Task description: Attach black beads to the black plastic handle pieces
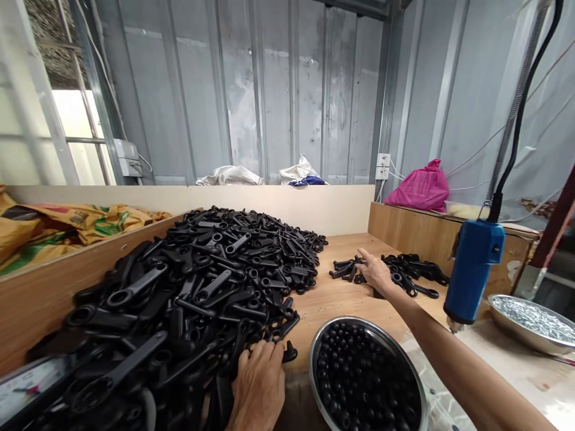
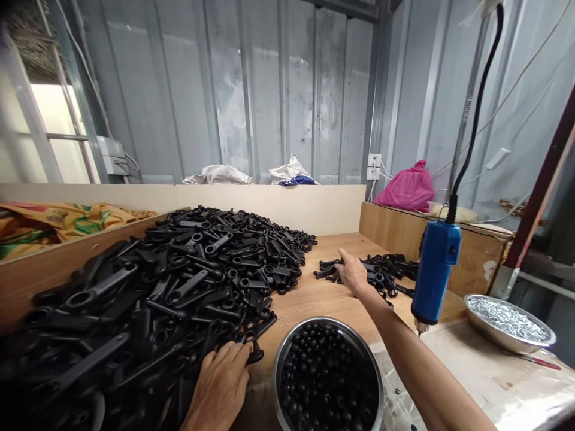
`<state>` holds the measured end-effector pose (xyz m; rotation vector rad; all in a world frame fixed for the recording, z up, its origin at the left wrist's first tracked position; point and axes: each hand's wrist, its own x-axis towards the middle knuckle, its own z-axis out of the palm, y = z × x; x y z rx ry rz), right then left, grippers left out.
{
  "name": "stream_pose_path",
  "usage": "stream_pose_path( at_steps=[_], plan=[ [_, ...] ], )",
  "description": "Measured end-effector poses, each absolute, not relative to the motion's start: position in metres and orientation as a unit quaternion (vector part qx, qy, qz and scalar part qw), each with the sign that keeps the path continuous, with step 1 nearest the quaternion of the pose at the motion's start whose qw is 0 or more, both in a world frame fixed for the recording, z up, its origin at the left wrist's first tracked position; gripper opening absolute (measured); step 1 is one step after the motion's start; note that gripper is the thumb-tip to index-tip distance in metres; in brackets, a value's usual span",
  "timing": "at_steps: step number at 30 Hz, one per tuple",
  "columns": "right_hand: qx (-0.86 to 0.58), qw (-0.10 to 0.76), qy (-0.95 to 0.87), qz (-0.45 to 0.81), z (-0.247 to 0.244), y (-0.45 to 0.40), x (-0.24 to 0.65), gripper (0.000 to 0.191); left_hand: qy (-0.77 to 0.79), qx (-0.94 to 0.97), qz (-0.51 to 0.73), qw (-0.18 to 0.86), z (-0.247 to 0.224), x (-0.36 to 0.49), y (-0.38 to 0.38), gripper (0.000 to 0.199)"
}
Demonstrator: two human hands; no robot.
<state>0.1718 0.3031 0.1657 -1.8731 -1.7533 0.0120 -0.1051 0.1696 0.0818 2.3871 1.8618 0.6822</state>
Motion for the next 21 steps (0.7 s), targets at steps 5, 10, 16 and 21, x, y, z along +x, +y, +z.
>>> stream_pose_path(
  at_steps=[5,10,16,21],
  plan=[
    [-0.635,0.208,-0.744,0.027,0.157,0.249,0.151,0.023,0.627,0.722,0.281,0.086,0.09,-0.107,0.169,0.038],
    [-0.515,0.065,-0.852,0.063,0.144,0.168,0.133,0.018,0.658,0.674,0.296,0.156,0.095,-0.113,0.17,0.035],
    [-0.486,-0.046,-0.873,0.002,0.142,0.134,0.119,0.021,0.695,0.672,0.226,0.118,0.094,-0.097,0.154,0.038],
    [-0.489,-0.062,-0.87,-0.019,0.142,0.134,0.111,0.024,0.69,0.695,0.178,0.093,0.092,-0.089,0.12,0.047]
  ],
)
